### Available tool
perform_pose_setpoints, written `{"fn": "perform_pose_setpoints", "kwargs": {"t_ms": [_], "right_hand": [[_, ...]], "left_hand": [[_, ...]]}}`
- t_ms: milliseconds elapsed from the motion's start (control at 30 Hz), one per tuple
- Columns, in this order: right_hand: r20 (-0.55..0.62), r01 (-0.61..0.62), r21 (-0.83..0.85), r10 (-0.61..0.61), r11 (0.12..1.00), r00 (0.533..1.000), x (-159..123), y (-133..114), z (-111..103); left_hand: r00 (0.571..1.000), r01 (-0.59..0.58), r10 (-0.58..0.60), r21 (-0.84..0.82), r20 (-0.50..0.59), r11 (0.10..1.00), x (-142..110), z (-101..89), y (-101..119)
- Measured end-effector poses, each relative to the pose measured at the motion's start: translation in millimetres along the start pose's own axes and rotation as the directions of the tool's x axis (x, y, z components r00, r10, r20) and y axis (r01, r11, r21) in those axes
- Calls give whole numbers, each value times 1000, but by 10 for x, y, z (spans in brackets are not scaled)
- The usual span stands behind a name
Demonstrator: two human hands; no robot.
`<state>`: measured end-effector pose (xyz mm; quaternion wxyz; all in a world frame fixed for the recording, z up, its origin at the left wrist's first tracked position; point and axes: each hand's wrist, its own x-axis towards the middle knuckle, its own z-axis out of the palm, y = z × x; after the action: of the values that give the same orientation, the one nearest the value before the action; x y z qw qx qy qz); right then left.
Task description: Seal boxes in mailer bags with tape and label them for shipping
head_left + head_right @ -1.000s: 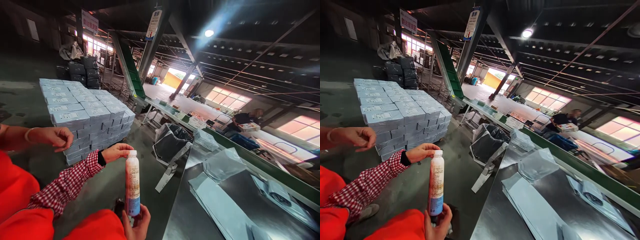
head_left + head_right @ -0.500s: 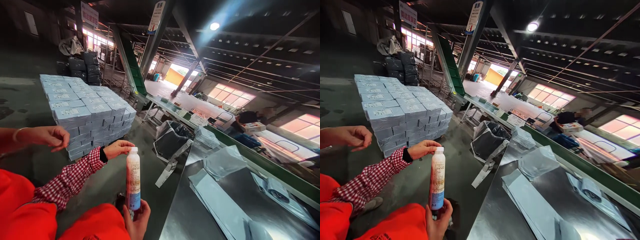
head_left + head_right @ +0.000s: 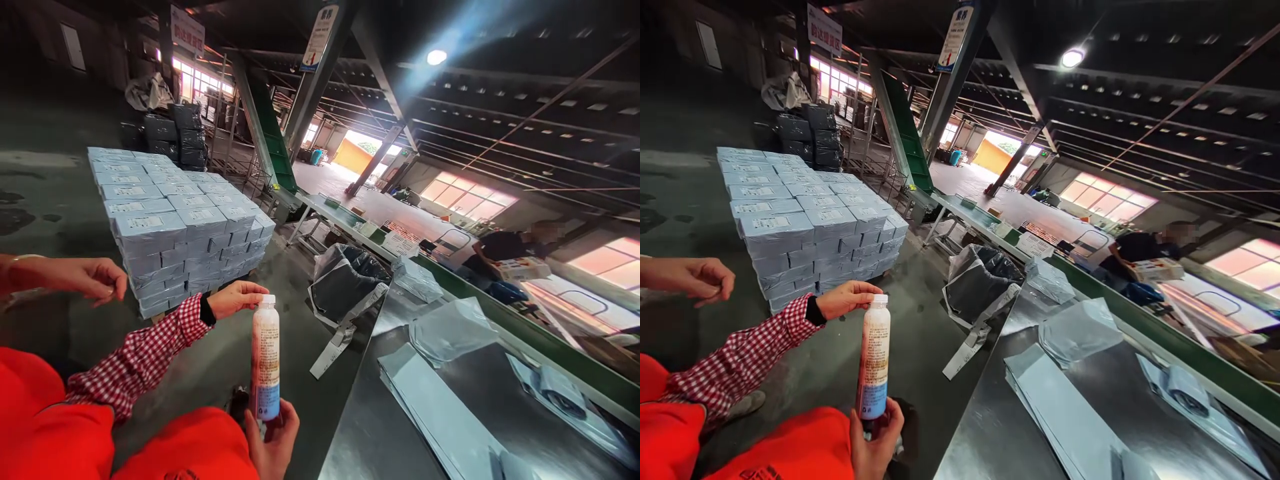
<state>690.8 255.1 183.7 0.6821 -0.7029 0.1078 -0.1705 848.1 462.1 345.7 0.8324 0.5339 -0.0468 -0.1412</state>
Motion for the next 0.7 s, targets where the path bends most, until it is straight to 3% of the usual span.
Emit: {"fn": "perform_pose_setpoints", "kwargs": {"t_ms": [200,400,567,700], "right_hand": [[35,26,-9,-26,1000,999,48,147,-52],[20,13,-27,-12,1000,1000,-2,-82,30],[25,19,-38,-18,999,1000,-15,-197,73],[33,17,-29,-16,999,999,15,-81,38]], "left_hand": [[1000,12,-11,9,-3,1000,6,-22,-33],[998,-69,68,67,8,995,-3,-22,-55],[999,20,-25,118,43,993,-139,40,108],[990,103,-114,119,88,988,-415,-4,302]]}}
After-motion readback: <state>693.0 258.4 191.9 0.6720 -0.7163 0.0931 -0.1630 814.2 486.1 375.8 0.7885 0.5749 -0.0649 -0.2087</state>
